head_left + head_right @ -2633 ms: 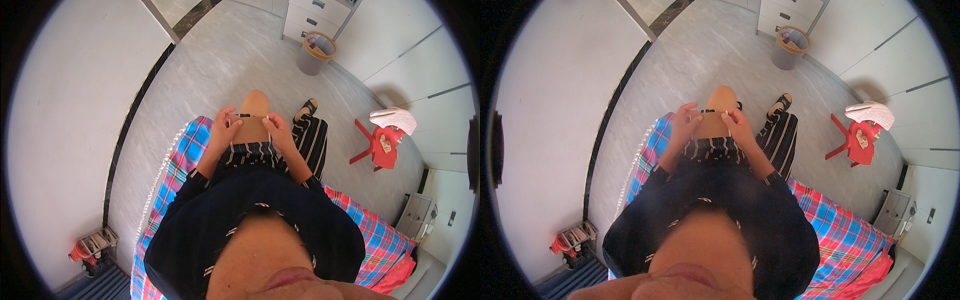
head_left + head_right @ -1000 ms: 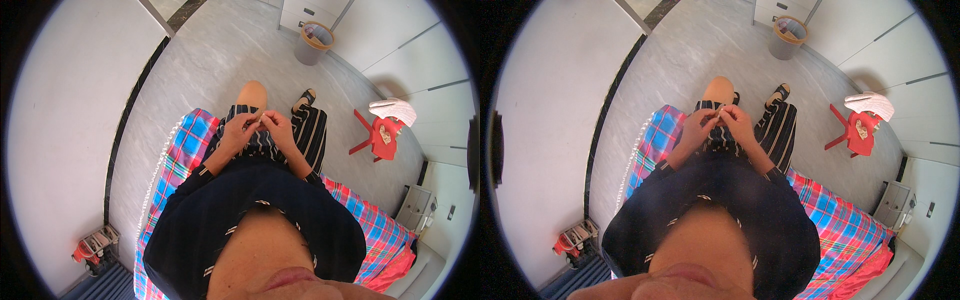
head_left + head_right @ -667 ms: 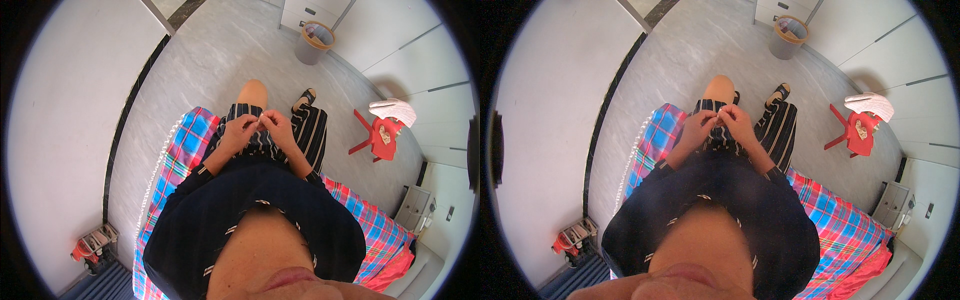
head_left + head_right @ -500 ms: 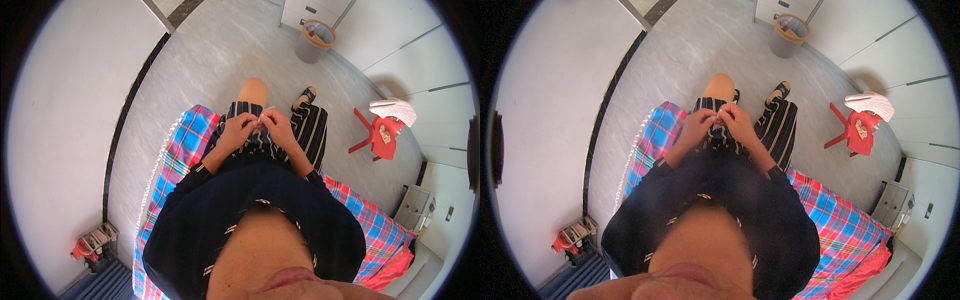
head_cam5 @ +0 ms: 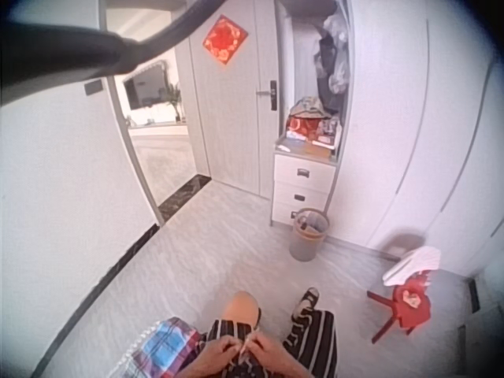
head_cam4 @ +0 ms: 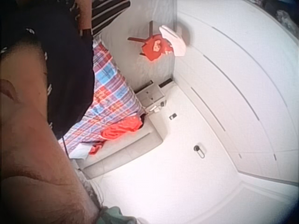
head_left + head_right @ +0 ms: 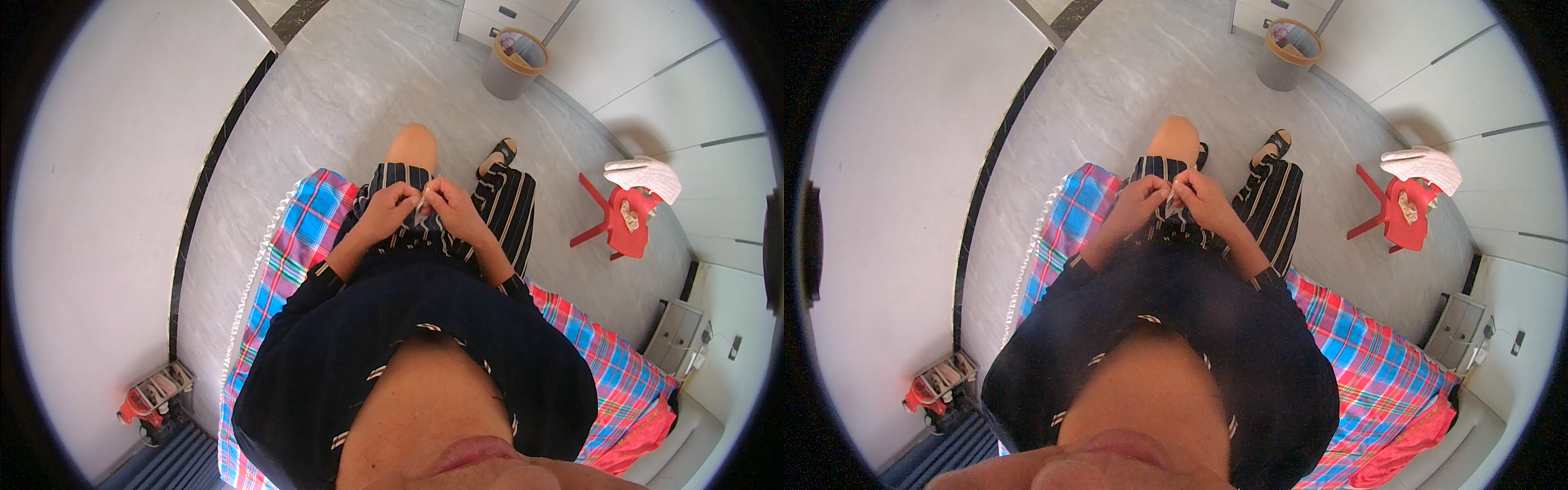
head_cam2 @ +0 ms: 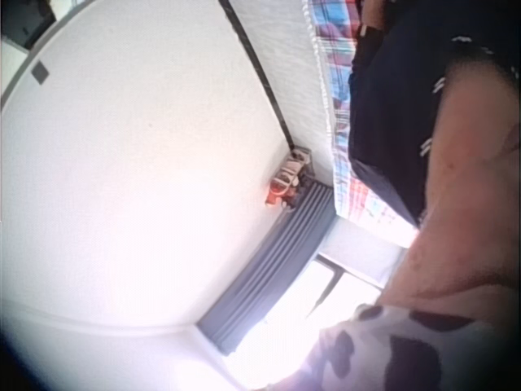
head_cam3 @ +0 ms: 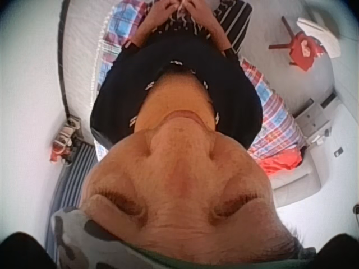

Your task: The person peels the backing off an adhesive patch, sticks the patch onto their knee, pulls down their pant leg, stands up, and walks out of the room.

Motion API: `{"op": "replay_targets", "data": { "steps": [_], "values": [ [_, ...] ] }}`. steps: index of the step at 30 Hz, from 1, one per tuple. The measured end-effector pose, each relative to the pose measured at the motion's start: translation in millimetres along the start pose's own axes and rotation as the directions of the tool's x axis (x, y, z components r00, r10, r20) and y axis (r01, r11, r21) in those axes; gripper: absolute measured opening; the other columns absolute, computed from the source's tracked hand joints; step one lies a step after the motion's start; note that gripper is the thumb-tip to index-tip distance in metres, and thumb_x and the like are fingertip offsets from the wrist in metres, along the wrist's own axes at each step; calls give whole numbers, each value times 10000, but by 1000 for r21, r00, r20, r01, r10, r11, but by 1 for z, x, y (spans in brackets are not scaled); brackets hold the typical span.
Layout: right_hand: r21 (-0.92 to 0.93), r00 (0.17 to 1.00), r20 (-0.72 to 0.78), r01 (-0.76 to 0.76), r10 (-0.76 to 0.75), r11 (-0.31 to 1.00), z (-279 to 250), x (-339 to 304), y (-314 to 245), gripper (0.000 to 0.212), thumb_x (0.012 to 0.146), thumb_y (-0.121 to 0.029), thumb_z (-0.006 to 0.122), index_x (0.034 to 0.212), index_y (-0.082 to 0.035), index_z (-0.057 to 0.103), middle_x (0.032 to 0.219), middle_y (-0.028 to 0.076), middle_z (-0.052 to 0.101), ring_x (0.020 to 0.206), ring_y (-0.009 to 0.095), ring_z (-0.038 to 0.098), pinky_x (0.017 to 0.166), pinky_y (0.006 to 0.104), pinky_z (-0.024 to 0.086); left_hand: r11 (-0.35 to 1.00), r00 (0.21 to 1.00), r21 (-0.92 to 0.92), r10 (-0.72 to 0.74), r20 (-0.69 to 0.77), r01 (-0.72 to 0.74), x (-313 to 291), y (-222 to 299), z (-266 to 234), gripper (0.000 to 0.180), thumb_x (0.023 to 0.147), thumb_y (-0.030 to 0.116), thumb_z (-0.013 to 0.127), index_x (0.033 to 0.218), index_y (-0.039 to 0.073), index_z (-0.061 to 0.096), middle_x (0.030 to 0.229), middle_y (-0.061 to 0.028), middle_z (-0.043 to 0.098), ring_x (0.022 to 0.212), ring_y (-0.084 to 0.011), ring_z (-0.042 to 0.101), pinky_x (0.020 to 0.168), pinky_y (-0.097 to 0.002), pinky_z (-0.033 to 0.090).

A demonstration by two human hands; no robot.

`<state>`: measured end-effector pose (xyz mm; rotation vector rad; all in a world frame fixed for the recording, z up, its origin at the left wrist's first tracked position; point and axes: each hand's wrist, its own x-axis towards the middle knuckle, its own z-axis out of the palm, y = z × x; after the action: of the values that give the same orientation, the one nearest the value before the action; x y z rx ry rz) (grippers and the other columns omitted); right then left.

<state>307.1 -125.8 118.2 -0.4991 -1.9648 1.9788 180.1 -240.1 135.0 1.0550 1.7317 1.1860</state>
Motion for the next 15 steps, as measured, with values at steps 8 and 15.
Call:
{"op": "replay_targets", "data": {
  "steps": [8,15],
  "values": [
    [2,997,67,30,-30,1000,-1,-1,-6,126,879,-118,427,797,-27,456,659,12,515,620,71,500,582,208,415,950,990,-286,-103,98,127,3,-18,2,159,844,156,489,828,6,541,746,-22,551,692,-67,486,617,-210,406],
    [116,996,89,12,-22,993,-3,-1,0,136,888,-132,424,812,-21,446,692,23,522,616,84,503,575,223,423,677,947,-665,-187,260,316,2,-6,5,166,871,170,435,860,28,520,784,-46,571,714,-123,547,650,-243,442]
  ]
}}
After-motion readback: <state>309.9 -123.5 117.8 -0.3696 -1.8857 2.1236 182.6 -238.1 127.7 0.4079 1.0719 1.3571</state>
